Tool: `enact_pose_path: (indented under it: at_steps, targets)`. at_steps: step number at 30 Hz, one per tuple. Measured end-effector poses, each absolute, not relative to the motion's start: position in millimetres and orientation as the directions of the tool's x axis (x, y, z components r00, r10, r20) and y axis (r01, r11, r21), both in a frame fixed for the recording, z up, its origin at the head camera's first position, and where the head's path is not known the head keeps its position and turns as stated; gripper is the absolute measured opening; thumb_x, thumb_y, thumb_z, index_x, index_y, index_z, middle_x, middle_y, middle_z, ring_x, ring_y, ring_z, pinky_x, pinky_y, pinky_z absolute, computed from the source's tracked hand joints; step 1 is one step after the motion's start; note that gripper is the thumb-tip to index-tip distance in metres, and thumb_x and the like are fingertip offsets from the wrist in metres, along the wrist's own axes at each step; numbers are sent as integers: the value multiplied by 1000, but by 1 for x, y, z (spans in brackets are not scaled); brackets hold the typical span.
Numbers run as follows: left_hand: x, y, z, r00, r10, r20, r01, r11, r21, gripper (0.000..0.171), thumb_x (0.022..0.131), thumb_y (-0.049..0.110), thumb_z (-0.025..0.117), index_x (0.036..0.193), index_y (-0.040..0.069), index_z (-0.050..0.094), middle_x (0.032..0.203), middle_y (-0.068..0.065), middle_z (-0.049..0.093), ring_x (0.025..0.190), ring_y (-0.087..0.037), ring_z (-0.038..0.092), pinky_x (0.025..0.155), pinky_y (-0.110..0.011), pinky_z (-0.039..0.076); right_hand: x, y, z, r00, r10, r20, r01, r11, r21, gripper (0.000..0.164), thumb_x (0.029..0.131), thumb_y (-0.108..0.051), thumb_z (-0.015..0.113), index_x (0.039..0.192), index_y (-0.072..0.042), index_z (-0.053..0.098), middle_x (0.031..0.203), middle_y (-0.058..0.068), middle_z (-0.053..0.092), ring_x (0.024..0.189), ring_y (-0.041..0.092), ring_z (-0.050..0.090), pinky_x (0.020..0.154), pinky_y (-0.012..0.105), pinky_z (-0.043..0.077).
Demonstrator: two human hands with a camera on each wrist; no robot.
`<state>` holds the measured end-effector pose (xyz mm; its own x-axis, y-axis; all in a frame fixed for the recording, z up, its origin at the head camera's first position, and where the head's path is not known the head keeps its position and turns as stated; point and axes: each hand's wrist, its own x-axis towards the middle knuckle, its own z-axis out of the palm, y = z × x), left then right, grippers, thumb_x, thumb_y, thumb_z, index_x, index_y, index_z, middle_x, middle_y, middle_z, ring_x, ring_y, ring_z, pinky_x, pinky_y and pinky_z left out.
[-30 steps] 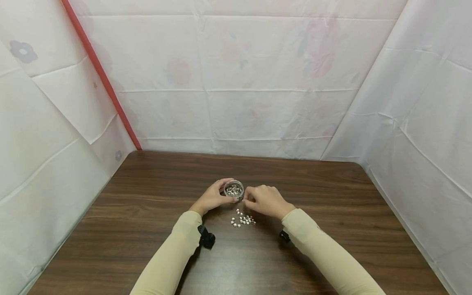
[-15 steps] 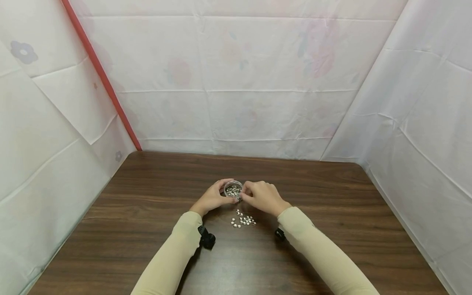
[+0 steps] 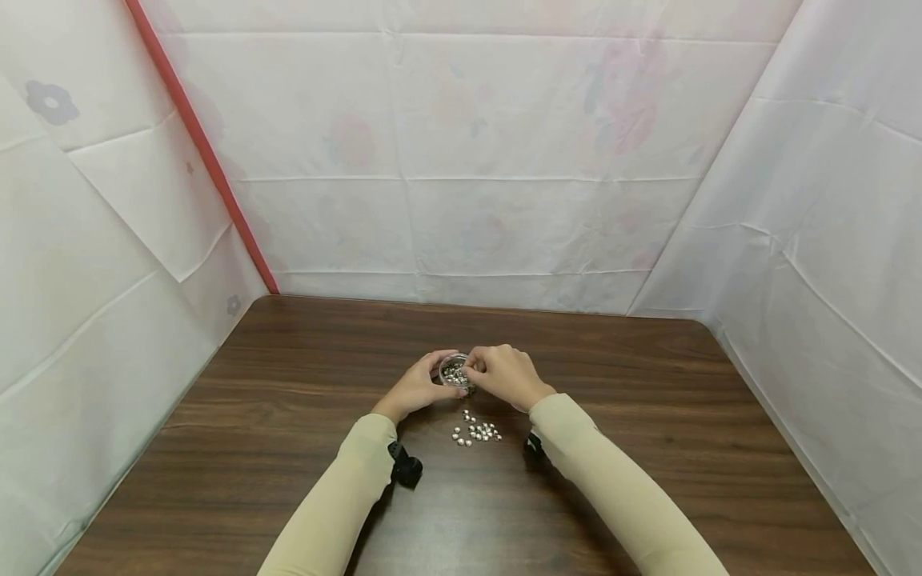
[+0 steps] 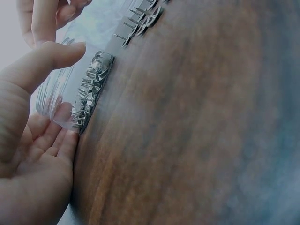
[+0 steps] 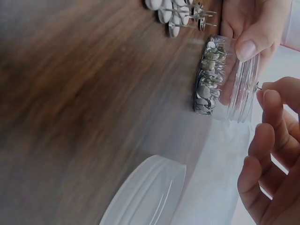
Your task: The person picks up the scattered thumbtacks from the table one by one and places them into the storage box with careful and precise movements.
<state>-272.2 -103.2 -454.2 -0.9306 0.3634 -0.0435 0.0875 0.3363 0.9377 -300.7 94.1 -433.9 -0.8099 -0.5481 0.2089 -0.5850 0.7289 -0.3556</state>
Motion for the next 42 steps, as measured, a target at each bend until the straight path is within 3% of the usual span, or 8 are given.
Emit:
enact_pose_path:
  at_steps: [6, 17, 26, 35, 42]
  targets:
    - [-285, -104, -479, -944, 327, -31, 81, 322, 943, 78, 74, 26, 80, 140, 16, 40, 143, -9, 35, 129, -28, 34, 102, -54, 36, -307, 88, -433, -825, -535, 182, -563, 753, -342, 14, 91, -36, 56, 91, -28, 67, 71, -16, 61, 48, 2, 48, 43, 24, 43]
    - [-285, -104, -483, -953, 302, -26, 82, 337, 938, 73, 72, 32, 81, 135, 27, 45, 140, -1, 38, 127, -23, 36, 101, -52, 38, -311, 87, -436, -832, -524, 184, -554, 764, -330, 19, 92, -35, 55, 97, -25, 71, 76, -11, 66, 49, 1, 48, 41, 23, 42]
    - [-287, -105, -483, -943, 330, -36, 79, 328, 941, 77, 73, 29, 80, 139, 21, 41, 142, -7, 37, 128, -26, 35, 99, -53, 39, -305, 98, -438, -829, -527, 188, -558, 757, -340, 15, 91, -37, 56, 97, -29, 67, 75, -17, 64, 57, -3, 50, 51, 25, 46]
    - [-273, -104, -453, -928, 372, -40, 97, 341, 935, 76, 78, 19, 76, 141, 6, 37, 142, -18, 36, 128, -33, 35, 98, -51, 41, -291, 107, -436, -813, -552, 186, -580, 745, -329, 8, 90, -35, 59, 94, -28, 60, 65, -18, 56, 44, 2, 45, 42, 24, 41]
    - [-284, -105, -477, -941, 338, -30, 90, 334, 938, 78, 74, 30, 79, 140, 17, 40, 141, -9, 38, 128, -29, 35, 99, -52, 40, -281, 110, -435, -776, -602, 188, -629, 716, -303, 8, 90, -37, 59, 91, -30, 63, 64, -20, 58, 47, -2, 46, 43, 23, 42]
